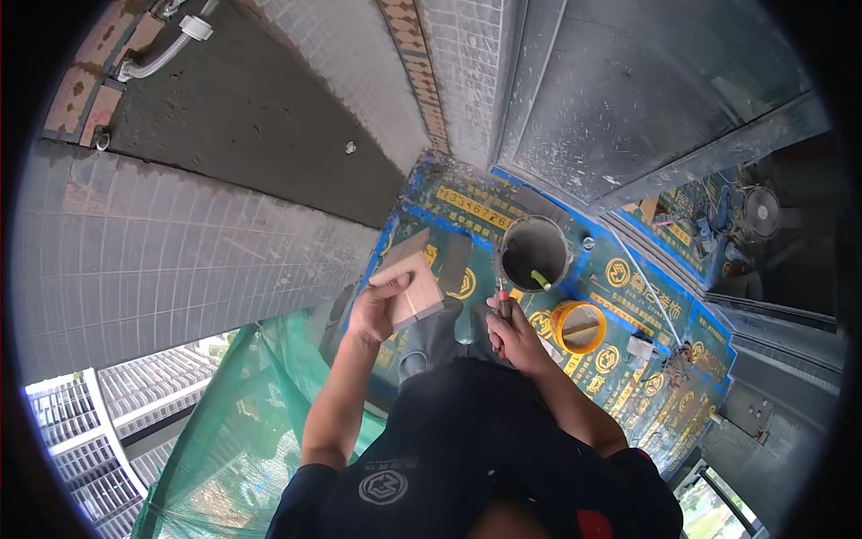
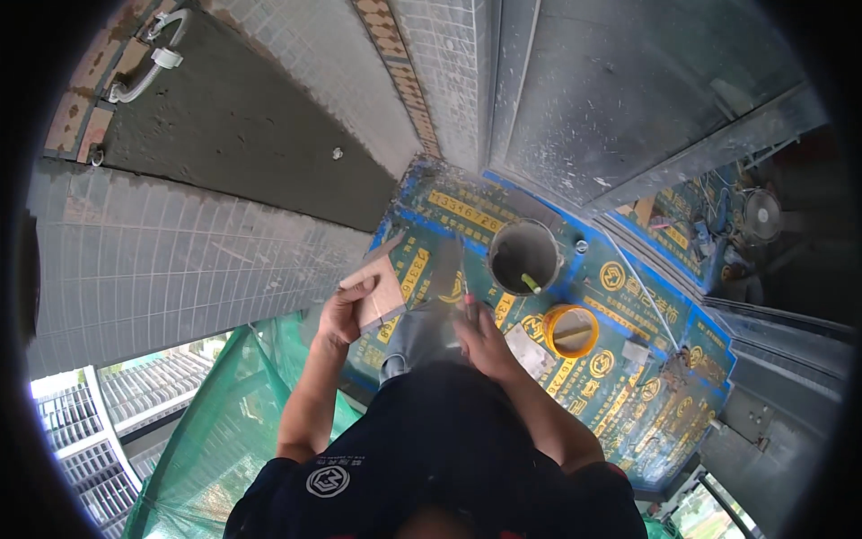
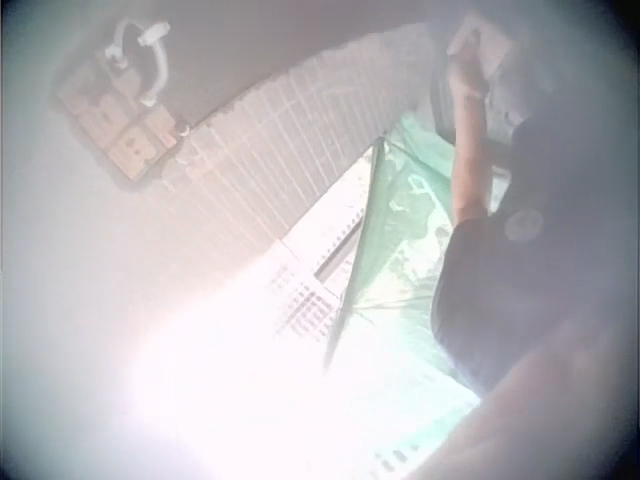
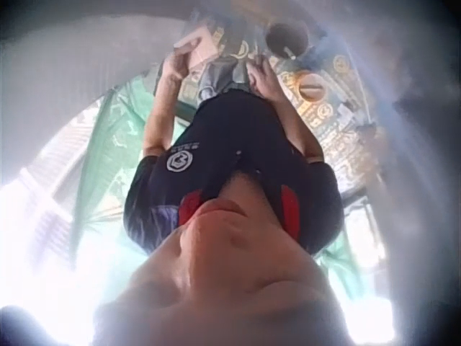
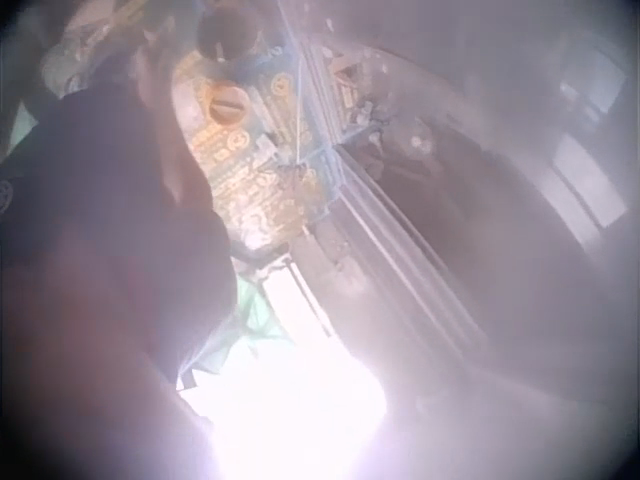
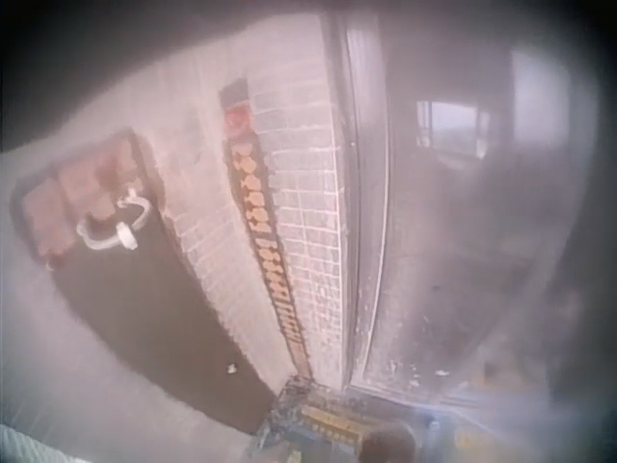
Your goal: The worker is measuring, cutting, and fitting small tile pieces around plumbing fixtures on a wall.
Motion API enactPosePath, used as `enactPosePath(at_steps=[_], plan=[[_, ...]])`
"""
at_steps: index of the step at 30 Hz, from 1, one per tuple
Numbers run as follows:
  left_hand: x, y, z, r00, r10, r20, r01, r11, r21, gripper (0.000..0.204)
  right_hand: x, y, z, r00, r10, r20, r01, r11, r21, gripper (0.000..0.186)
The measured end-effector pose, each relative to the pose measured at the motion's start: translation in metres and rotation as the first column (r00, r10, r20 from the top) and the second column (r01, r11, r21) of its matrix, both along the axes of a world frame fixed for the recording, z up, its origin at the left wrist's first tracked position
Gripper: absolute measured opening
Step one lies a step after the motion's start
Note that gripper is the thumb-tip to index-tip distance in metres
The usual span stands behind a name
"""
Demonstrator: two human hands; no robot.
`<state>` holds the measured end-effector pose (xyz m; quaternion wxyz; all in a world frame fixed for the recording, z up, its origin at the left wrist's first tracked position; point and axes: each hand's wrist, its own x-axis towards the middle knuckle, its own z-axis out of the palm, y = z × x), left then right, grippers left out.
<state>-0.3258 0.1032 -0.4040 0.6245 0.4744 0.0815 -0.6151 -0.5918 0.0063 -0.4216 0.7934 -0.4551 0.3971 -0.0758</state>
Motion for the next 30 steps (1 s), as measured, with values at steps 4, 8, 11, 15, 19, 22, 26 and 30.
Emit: enactPosePath(at_steps=[4,8,11,15,19,22,26,30], plan=[[-0.025,-0.017,0.016,0.999,0.002,0.035,0.002,0.995,-0.095,0.042,-0.019,-0.026,0.033,0.980,0.124,-0.157,-0.200,0.647,-0.735,0.027],[-0.048,-0.016,0.043,0.999,-0.048,0.008,0.049,0.984,-0.171,0.042,-0.035,-0.021,0.047,0.968,0.250,-0.031,-0.155,0.493,-0.856,0.020],[-0.054,-0.014,0.045,0.999,-0.052,-0.006,0.050,0.987,-0.150,0.043,-0.036,-0.016,0.049,0.957,0.288,0.031,-0.108,0.454,-0.884,0.018],[-0.060,-0.006,0.058,0.998,-0.056,-0.012,0.053,0.984,-0.169,0.043,-0.030,-0.011,0.052,0.962,0.271,-0.010,-0.114,0.369,-0.923,0.019],[-0.057,0.006,0.048,1.000,-0.021,-0.016,0.018,0.986,-0.166,0.043,-0.025,-0.007,0.052,0.951,0.307,-0.047,-0.159,0.350,-0.923,0.020],[-0.053,0.014,0.049,0.997,0.008,-0.078,-0.020,0.988,-0.155,0.042,-0.021,-0.005,0.041,0.951,0.299,-0.080,-0.191,0.365,-0.911,0.022],[-0.048,0.030,0.048,0.984,-0.005,-0.178,-0.020,0.990,-0.137,0.045,-0.027,0.000,0.022,0.959,0.218,-0.181,-0.262,0.443,-0.857,0.017],[-0.052,0.036,0.046,0.987,0.009,-0.163,-0.026,0.994,-0.104,0.045,-0.019,0.001,0.040,0.927,0.373,-0.039,-0.178,0.347,-0.921,0.026]])
